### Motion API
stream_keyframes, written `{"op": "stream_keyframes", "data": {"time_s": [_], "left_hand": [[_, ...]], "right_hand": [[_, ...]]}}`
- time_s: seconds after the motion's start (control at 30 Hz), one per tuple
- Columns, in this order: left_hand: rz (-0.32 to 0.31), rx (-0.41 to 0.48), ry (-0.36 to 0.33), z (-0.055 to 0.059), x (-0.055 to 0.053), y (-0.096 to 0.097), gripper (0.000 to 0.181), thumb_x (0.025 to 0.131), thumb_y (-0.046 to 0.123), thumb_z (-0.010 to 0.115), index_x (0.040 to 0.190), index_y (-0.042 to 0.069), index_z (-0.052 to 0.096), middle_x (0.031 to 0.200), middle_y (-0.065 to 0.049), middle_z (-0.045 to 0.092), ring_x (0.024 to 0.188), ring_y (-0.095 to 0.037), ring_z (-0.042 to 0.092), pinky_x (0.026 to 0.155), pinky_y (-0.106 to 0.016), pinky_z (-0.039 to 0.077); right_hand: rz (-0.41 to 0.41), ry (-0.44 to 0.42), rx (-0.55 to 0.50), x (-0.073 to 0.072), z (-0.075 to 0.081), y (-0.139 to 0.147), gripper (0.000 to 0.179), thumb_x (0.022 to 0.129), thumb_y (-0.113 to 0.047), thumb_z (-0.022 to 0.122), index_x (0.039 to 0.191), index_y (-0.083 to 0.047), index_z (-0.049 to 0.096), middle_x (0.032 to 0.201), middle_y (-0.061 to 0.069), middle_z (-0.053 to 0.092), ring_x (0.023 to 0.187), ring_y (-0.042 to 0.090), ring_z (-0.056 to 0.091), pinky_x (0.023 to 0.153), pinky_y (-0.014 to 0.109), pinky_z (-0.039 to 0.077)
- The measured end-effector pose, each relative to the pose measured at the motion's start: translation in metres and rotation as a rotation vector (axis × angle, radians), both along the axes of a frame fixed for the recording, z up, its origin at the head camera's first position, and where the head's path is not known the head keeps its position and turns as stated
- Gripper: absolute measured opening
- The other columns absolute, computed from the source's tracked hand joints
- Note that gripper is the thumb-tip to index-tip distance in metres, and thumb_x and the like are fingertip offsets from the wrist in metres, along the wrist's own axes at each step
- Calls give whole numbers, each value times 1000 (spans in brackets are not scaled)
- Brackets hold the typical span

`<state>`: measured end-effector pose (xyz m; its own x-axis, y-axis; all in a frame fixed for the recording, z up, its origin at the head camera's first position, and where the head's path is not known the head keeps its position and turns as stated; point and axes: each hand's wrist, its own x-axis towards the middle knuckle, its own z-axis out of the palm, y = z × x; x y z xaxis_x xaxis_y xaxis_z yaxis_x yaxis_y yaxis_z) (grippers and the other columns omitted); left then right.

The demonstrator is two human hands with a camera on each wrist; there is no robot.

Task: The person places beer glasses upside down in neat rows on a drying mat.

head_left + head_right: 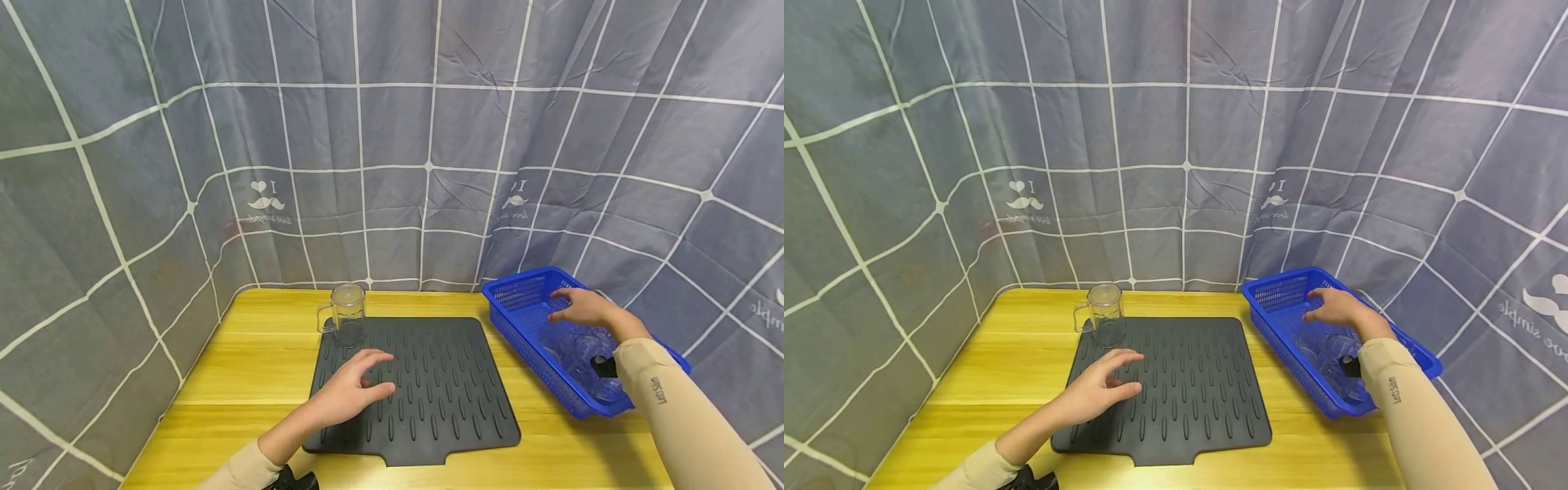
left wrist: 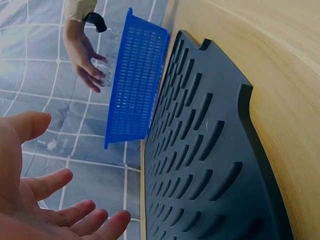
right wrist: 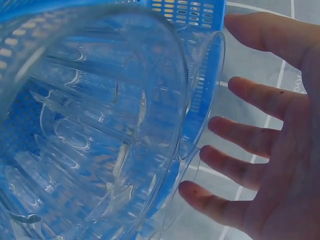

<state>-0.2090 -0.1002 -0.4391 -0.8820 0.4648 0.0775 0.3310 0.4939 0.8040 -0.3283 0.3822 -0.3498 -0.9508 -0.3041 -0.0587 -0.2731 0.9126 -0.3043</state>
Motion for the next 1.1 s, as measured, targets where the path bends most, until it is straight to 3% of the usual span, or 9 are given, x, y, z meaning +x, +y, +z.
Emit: {"op": "stream_keyframes", "data": {"time_s": [0.5, 0.7, 1.1], "left_hand": [[-4, -5, -9, -1, 1, -1, 54, 98, 47, 63, 144, 21, 54, 150, -5, 45, 86, -19, 55, 74, -32, 48], [-2, -13, -17, -4, 0, -2, 54, 98, 48, 63, 144, 21, 54, 149, -6, 45, 81, -19, 53, 69, -31, 47], [-4, -9, -13, -5, 0, -2, 54, 98, 48, 63, 143, 21, 54, 150, -5, 45, 88, -18, 55, 76, -33, 49]], "right_hand": [[30, -32, 3, 3, -8, -3, 71, 81, -29, 81, 134, 11, 55, 135, 38, 53, 126, 58, 47, 101, 65, 43], [25, -41, 4, 7, -7, -3, 71, 79, -28, 83, 133, 10, 56, 129, 39, 56, 119, 56, 53, 95, 62, 48], [4, 36, 15, 4, -9, 5, 59, 80, -31, 83, 124, 4, 66, 117, 34, 65, 109, 50, 61, 90, 59, 51]]}}
